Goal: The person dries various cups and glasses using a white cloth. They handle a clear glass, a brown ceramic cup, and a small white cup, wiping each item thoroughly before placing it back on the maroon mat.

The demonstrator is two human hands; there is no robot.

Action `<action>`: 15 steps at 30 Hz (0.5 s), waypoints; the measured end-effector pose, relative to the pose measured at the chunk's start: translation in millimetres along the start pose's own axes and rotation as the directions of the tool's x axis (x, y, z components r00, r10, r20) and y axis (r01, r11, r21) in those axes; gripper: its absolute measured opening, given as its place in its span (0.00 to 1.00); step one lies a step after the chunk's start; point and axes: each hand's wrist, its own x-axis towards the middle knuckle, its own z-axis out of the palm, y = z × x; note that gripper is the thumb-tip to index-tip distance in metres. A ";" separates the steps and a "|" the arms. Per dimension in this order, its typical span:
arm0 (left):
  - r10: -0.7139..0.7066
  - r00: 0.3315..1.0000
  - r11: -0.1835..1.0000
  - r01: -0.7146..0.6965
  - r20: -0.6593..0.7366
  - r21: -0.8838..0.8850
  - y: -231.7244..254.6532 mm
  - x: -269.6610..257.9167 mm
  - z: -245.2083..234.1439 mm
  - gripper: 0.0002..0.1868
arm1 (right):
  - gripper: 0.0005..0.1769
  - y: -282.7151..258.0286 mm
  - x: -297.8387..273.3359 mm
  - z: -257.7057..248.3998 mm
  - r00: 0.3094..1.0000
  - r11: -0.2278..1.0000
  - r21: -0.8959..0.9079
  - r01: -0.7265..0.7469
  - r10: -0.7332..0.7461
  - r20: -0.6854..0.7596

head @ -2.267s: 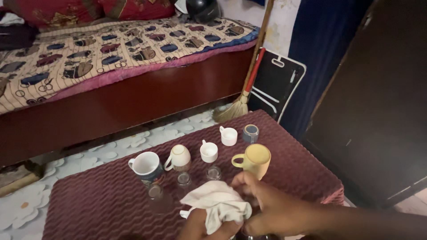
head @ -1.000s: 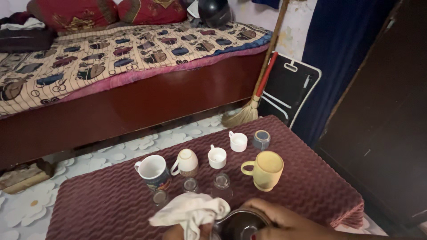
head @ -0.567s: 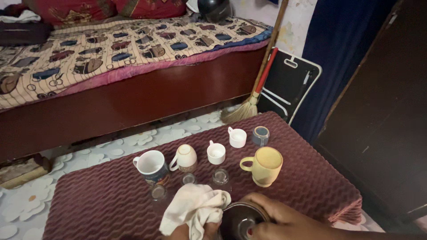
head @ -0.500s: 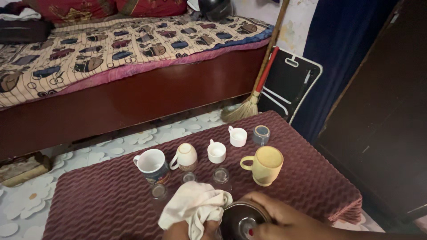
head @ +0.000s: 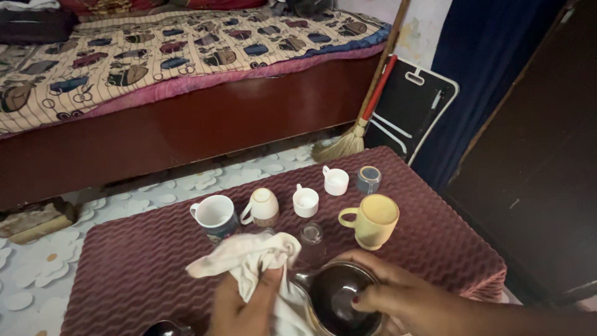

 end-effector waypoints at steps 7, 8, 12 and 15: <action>0.050 0.967 0.984 -0.090 -0.248 -0.152 16.6 -11.8 10.3 0.24 | 0.33 6.5 1.9 -10.9 0.995 0.996 0.081 0.035 -0.043 0.094; 0.057 0.966 0.981 -0.101 -0.252 -0.166 19.1 -11.9 10.1 0.24 | 0.36 7.2 3.9 -15.6 0.992 0.998 0.052 0.034 -0.040 0.121; 0.053 0.992 0.980 -0.073 -0.112 -0.185 29.0 -14.1 11.1 0.24 | 0.47 10.7 10.3 -26.1 0.989 0.999 -0.027 0.043 -0.039 0.143; 0.031 0.999 0.981 -0.027 0.014 -0.190 35.6 -17.7 8.2 0.24 | 0.38 4.0 10.3 -19.8 0.975 0.992 -0.116 0.046 -0.070 -0.213</action>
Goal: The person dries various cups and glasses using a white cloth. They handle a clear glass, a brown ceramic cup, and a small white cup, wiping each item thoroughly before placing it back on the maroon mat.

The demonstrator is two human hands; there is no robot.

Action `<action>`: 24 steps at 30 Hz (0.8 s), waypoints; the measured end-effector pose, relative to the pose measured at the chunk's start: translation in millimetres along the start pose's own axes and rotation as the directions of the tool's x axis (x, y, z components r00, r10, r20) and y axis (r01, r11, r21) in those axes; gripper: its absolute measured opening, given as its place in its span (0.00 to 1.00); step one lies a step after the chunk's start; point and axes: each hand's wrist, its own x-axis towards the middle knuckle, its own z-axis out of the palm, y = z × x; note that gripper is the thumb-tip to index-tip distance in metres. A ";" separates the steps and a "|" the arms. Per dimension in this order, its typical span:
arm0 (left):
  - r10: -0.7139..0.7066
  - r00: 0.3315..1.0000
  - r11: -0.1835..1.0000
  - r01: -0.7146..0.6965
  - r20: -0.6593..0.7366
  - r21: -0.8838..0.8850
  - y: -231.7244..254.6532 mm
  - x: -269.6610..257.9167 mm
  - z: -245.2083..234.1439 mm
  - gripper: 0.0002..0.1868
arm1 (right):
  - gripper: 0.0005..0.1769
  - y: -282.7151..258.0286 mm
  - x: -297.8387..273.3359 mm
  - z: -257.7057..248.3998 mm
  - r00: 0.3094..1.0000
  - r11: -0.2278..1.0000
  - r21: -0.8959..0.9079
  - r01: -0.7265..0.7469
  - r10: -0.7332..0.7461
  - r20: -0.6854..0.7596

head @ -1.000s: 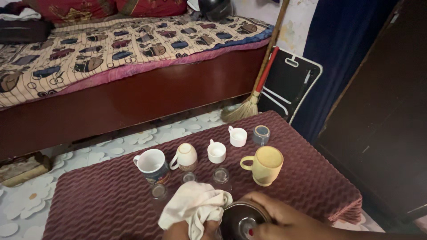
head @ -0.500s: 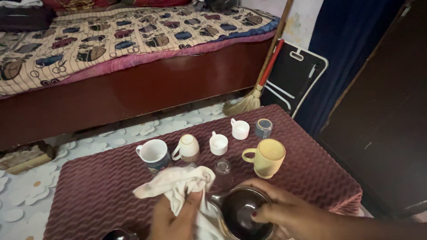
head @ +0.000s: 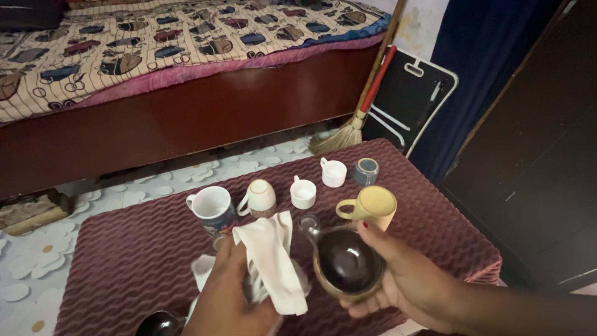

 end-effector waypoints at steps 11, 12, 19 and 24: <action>0.153 0.934 0.867 -0.283 0.322 0.409 18.7 10.0 -52.1 0.26 | 0.43 -12.9 -16.8 -3.8 0.890 0.958 0.163 0.234 -0.279 0.361; 0.299 0.850 0.686 -0.507 0.434 0.521 16.8 8.7 -52.9 0.25 | 0.46 -12.3 -19.0 -3.9 0.870 0.957 0.108 0.269 -0.290 0.400; -0.344 0.885 0.933 0.361 0.314 0.003 29.1 -16.9 -8.7 0.44 | 0.51 6.5 -14.7 -5.6 0.864 0.974 -0.129 0.189 -0.103 0.493; -0.196 0.721 0.975 0.218 0.665 0.050 44.9 -17.4 -5.1 0.48 | 0.50 0.8 -19.8 -13.4 0.869 0.946 0.061 0.317 -0.316 0.381</action>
